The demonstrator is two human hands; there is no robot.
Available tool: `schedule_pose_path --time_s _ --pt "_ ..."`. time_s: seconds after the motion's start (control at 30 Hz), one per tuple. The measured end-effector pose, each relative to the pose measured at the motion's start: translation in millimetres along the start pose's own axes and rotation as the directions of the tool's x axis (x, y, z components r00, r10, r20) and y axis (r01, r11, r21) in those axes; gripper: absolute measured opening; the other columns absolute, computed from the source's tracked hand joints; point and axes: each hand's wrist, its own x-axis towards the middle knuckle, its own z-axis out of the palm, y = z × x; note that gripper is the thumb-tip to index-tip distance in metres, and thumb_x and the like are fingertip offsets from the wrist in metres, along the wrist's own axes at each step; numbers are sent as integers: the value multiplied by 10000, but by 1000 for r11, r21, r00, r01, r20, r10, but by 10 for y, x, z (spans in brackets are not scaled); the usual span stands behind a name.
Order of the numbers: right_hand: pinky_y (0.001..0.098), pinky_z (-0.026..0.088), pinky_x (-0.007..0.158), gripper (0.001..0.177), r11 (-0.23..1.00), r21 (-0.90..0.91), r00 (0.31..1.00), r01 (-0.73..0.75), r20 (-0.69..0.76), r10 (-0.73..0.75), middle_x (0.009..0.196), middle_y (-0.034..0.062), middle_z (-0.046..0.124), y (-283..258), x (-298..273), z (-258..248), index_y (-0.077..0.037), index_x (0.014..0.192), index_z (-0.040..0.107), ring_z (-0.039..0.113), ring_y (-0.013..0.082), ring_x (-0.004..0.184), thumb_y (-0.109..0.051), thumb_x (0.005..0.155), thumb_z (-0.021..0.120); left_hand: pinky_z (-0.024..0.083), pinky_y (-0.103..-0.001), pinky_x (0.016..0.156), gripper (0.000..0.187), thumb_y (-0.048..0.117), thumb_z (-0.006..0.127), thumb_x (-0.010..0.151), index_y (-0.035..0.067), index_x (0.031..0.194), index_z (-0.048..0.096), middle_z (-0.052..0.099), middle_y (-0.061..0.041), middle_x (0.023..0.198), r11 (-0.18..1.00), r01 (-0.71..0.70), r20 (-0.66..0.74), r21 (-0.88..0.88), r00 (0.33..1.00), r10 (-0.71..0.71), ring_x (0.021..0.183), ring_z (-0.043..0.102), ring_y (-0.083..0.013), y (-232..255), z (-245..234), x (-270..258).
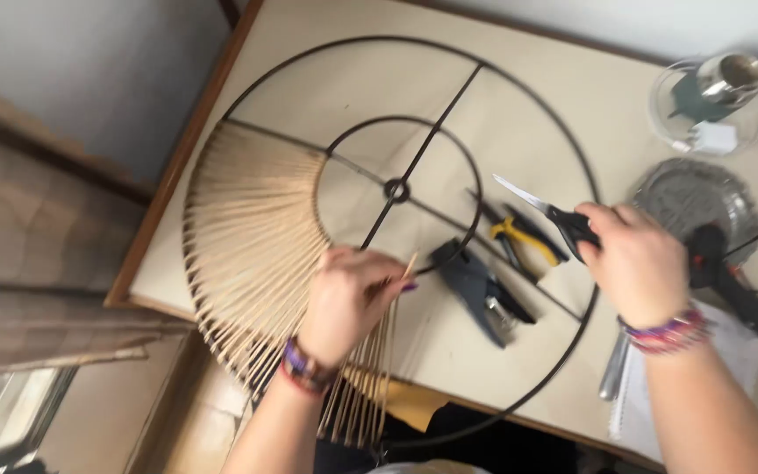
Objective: Attaching wooden sticks to a metal frame to create a lampshade and trimming them with scissors
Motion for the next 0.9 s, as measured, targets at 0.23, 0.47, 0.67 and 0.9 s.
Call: schedule_pose_path --time_s 0.23,0.47,0.67,0.9 --pt "253 555 709 417 787 606 692 -118 618 -373 744 -110 769 -531 -379 -643 -354 1163 722 669 99 689 -329 757 816 528 -331 897 65 267 864 847 237 885 821 824 83 826 995 -32 -20 98 999 34 731 765 -45 -100 90 54" --pt "189 484 632 356 633 734 640 -246 613 -462 595 -73 649 -742 -318 -645 -177 1055 817 508 41 620 -293 745 949 408 -332 903 107 368 851 810 273 828 805 785 147 862 998 27 -44 56 999 -25 777 705 -71 -121 139 3" --pt "184 432 644 230 783 577 525 -234 752 -398 620 -94 665 -894 -82 -1030 -231 905 785 408 100 667 -432 825 862 382 -327 918 118 384 840 817 279 844 794 778 155 883 999 20 -44 40 999 -18 812 697 -102 -177 187 -19" --pt "249 537 592 237 825 555 531 -106 733 -425 442 -58 654 -1231 218 -1220 -195 829 772 690 119 463 -429 816 804 425 -326 1028 105 364 815 850 273 856 762 753 118 856 993 121 42 2 992 -121 920 733 -151 -93 74 8"
